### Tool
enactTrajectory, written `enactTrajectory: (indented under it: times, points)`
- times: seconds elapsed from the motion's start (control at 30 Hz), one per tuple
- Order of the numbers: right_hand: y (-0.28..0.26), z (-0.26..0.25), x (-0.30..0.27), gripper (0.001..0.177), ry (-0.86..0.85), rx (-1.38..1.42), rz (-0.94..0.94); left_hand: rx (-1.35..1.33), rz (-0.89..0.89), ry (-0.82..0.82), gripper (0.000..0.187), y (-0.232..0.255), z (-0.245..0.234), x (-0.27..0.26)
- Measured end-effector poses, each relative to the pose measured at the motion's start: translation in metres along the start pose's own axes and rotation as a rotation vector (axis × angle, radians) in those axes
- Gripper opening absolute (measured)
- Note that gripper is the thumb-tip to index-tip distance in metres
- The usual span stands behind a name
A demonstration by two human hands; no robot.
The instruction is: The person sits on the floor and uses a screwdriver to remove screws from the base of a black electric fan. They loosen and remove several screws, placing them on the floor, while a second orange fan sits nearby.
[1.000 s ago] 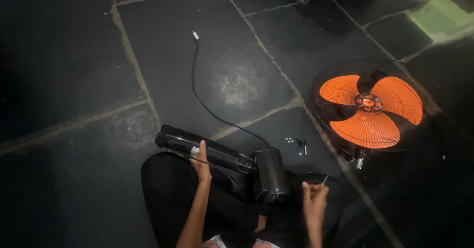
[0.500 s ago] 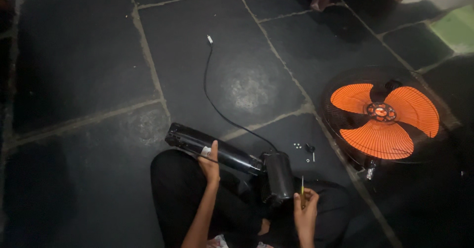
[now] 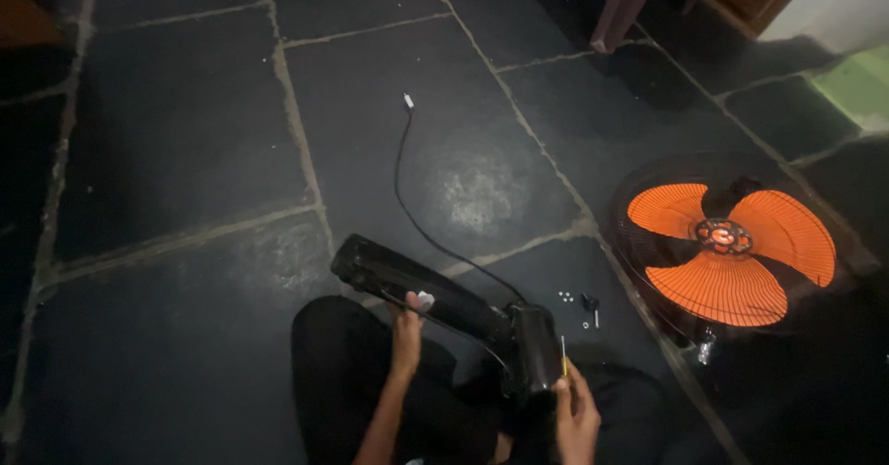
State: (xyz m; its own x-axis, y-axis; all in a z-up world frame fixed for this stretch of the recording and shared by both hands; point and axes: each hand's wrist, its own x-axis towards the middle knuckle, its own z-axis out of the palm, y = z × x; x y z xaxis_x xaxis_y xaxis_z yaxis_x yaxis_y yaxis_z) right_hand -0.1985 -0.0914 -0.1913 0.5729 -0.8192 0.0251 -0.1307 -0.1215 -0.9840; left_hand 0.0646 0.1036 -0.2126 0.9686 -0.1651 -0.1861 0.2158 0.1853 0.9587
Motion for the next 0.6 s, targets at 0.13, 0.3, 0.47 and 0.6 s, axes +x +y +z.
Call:
enactTrajectory:
  times: [0.13, 0.3, 0.47, 0.6]
  points:
    - [0.009, -0.003, -0.002, 0.041, -0.036, -0.027, 0.094, 0.202, 0.038, -0.009, 0.068, 0.034, 0.004, -0.022]
    - [0.024, -0.005, 0.001, 0.04, -0.002, 0.013, 0.016, 0.332, 0.219, 0.05, 0.063, 0.086, 0.019, -0.05]
    - [0.028, -0.008, 0.004, 0.04, 0.045, -0.069, -0.03, 0.407, 0.15, 0.141, 0.072, 0.122, 0.033, -0.072]
    - [0.019, -0.011, 0.013, 0.039, 0.055, -0.056, 0.025, 0.569, 0.25, 0.035, 0.063, 0.134, 0.027, -0.087]
